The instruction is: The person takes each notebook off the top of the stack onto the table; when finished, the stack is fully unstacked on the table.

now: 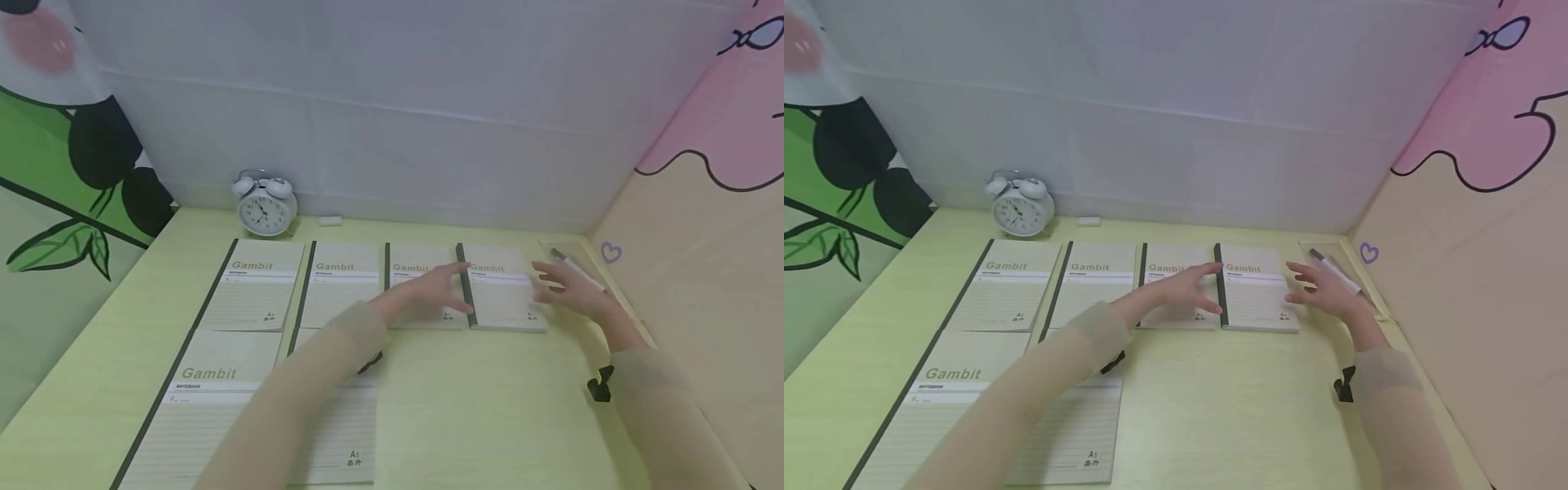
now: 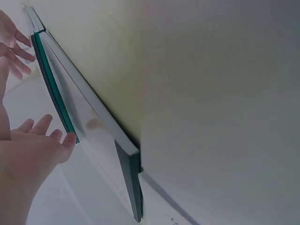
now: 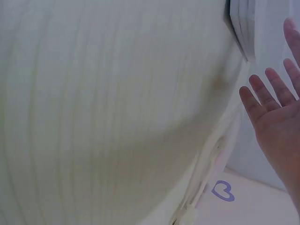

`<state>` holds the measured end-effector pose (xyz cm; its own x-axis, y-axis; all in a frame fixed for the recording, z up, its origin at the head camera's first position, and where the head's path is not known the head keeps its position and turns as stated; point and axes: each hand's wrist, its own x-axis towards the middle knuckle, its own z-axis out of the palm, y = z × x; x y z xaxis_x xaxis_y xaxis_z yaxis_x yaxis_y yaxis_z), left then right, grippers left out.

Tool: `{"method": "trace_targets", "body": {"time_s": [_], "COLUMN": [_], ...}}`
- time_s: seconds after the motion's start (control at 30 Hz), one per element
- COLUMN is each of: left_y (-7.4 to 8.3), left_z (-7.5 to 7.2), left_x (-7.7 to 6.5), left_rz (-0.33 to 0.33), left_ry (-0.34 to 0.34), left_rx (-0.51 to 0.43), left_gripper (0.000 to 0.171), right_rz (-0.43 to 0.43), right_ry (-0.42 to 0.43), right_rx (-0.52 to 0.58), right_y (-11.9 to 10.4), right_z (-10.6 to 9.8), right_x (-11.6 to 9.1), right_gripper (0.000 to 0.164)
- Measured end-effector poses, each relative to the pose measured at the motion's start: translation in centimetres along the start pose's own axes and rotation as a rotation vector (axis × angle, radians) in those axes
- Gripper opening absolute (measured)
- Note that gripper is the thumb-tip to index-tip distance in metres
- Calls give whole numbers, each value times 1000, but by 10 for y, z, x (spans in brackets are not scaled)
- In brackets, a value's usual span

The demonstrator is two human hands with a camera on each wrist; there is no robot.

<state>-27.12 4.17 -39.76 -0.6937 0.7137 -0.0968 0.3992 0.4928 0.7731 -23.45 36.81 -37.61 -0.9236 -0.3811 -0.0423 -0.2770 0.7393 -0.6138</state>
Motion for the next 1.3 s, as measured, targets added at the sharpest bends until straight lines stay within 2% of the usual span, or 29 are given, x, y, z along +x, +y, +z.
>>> {"method": "trace_targets", "body": {"time_s": [0.13, 0.3, 0.37, 0.67, 1.03, 1.17, 1.3], "left_y": [-4, -5, -4, -6, -7, -5, 2], "left_z": [4, 5, 5, 5, 4, 4, 5], "left_x": [4, 3, 2, 5, 5, 5, 5], "left_rz": [-15, -22, -24, -12, 8, 14, 23], "left_ry": [-15, -17, -19, -23, -22, -8, 19], "left_rx": [28, 37, 31, 64, 10, -54, -236], "left_gripper": [103, 99, 98, 95, 96, 96, 95], "right_rz": [44, 103, 104, 93, 64, 72, 121], "right_ry": [-21, -75, -77, -56, -11, 22, 45], "right_rx": [-88, -6, 36, 70, 136, 198, 282], "right_y": [5, 11, 10, 5, 6, 6, 7], "right_z": [6, 12, 13, 16, 13, 10, 7], "right_x": [2, 4, 4, 2, -1, -3, -5], "right_gripper": [80, 84, 84, 79, 72, 69, 69]}}
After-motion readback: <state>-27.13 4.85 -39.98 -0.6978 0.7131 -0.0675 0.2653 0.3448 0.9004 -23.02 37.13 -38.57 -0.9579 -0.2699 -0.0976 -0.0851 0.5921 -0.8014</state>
